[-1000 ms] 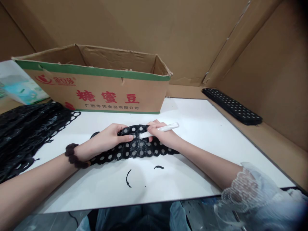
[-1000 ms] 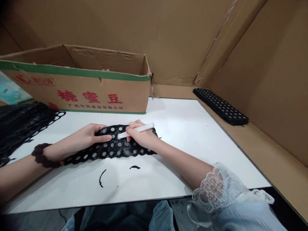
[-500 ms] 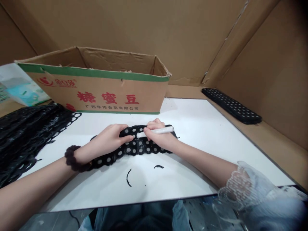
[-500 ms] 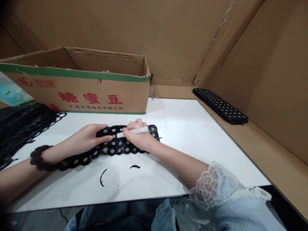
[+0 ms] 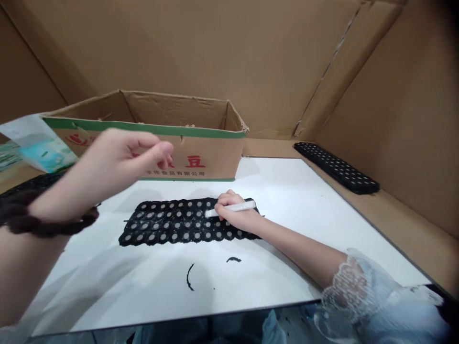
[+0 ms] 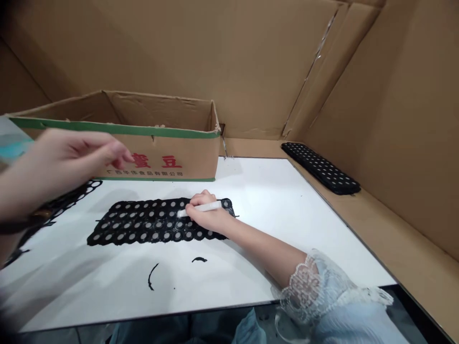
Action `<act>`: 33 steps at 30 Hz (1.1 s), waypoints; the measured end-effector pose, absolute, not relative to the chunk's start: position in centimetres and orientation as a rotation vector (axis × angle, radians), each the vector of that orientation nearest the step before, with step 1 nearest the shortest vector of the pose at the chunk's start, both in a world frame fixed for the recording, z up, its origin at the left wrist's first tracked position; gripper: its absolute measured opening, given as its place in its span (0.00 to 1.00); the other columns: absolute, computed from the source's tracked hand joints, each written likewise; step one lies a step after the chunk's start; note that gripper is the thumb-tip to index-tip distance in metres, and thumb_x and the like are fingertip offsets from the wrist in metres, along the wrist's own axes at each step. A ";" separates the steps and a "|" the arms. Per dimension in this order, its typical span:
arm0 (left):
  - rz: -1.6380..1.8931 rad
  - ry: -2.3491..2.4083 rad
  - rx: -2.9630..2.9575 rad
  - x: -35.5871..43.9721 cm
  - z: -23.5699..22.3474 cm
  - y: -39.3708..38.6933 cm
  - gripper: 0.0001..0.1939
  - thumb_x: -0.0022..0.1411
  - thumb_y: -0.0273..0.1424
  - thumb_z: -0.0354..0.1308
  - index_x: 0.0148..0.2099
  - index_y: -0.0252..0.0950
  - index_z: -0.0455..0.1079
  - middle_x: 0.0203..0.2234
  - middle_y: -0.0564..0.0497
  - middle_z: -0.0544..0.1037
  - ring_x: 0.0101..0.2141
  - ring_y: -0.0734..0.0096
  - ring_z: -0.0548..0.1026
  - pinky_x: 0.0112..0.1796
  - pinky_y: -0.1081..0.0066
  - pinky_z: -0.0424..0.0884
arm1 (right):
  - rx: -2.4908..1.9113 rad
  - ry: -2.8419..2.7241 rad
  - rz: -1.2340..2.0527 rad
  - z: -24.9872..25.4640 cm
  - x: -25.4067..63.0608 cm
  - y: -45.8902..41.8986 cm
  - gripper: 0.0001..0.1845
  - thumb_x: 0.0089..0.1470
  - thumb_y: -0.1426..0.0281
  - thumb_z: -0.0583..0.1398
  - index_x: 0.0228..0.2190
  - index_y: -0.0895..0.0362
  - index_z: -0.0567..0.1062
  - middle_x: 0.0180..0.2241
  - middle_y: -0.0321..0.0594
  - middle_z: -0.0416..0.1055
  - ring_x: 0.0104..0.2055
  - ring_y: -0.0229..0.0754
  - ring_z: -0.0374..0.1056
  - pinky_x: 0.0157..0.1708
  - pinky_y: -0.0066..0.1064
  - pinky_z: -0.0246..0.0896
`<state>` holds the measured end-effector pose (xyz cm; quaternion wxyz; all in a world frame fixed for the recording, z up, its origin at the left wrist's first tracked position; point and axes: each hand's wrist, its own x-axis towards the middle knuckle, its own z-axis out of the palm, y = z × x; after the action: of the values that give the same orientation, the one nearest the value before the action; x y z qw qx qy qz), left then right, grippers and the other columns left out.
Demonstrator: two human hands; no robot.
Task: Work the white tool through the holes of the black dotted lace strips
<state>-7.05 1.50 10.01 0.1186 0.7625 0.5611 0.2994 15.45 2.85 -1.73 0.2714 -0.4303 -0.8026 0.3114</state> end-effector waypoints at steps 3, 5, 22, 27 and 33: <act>0.776 1.544 2.539 -6.3 11.0 1.5 0.19 0.60 0.45 0.46 0.34 0.37 0.70 0.27 0.58 0.73 0.31 0.73 0.70 0.32 0.77 0.60 | -1.186 -2.175 0.805 -0.9 16.6 3.6 0.16 0.45 0.75 0.51 0.09 0.56 0.60 0.20 0.37 0.65 0.35 0.42 0.59 0.38 0.34 0.54; 0.585 1.370 2.637 -5.1 9.0 1.9 0.18 0.60 0.44 0.46 0.33 0.37 0.70 0.26 0.56 0.73 0.29 0.72 0.70 0.31 0.76 0.61 | -1.257 -2.184 0.858 -0.3 17.9 4.3 0.15 0.44 0.73 0.52 0.10 0.56 0.62 0.20 0.37 0.66 0.33 0.42 0.61 0.37 0.33 0.55; 0.153 1.210 3.091 0.5 -1.5 0.1 0.08 0.59 0.29 0.47 0.37 0.33 0.66 0.34 0.44 0.72 0.35 0.61 0.71 0.35 0.65 0.68 | -1.232 -1.563 1.217 -0.9 20.0 3.7 0.15 0.38 0.60 0.64 0.27 0.58 0.74 0.26 0.37 0.71 0.29 0.35 0.64 0.30 0.27 0.57; 0.191 1.124 3.188 0.4 -1.7 0.6 0.12 0.63 0.32 0.42 0.36 0.32 0.65 0.30 0.44 0.71 0.32 0.62 0.71 0.32 0.65 0.68 | -1.210 -1.455 1.302 -1.3 20.2 3.4 0.13 0.42 0.63 0.62 0.29 0.59 0.75 0.30 0.41 0.71 0.30 0.37 0.64 0.30 0.28 0.59; 0.134 1.072 3.141 -0.3 -1.5 0.9 0.08 0.62 0.33 0.47 0.37 0.33 0.62 0.32 0.46 0.70 0.30 0.64 0.70 0.29 0.67 0.67 | -1.191 -1.565 1.126 -1.7 19.3 2.5 0.11 0.49 0.63 0.54 0.24 0.58 0.67 0.22 0.34 0.63 0.26 0.34 0.59 0.29 0.28 0.55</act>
<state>-0.25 0.87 -1.51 -0.0901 0.9418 0.3214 0.0402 19.34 2.51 -1.71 0.4239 -0.4761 -0.6254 0.4501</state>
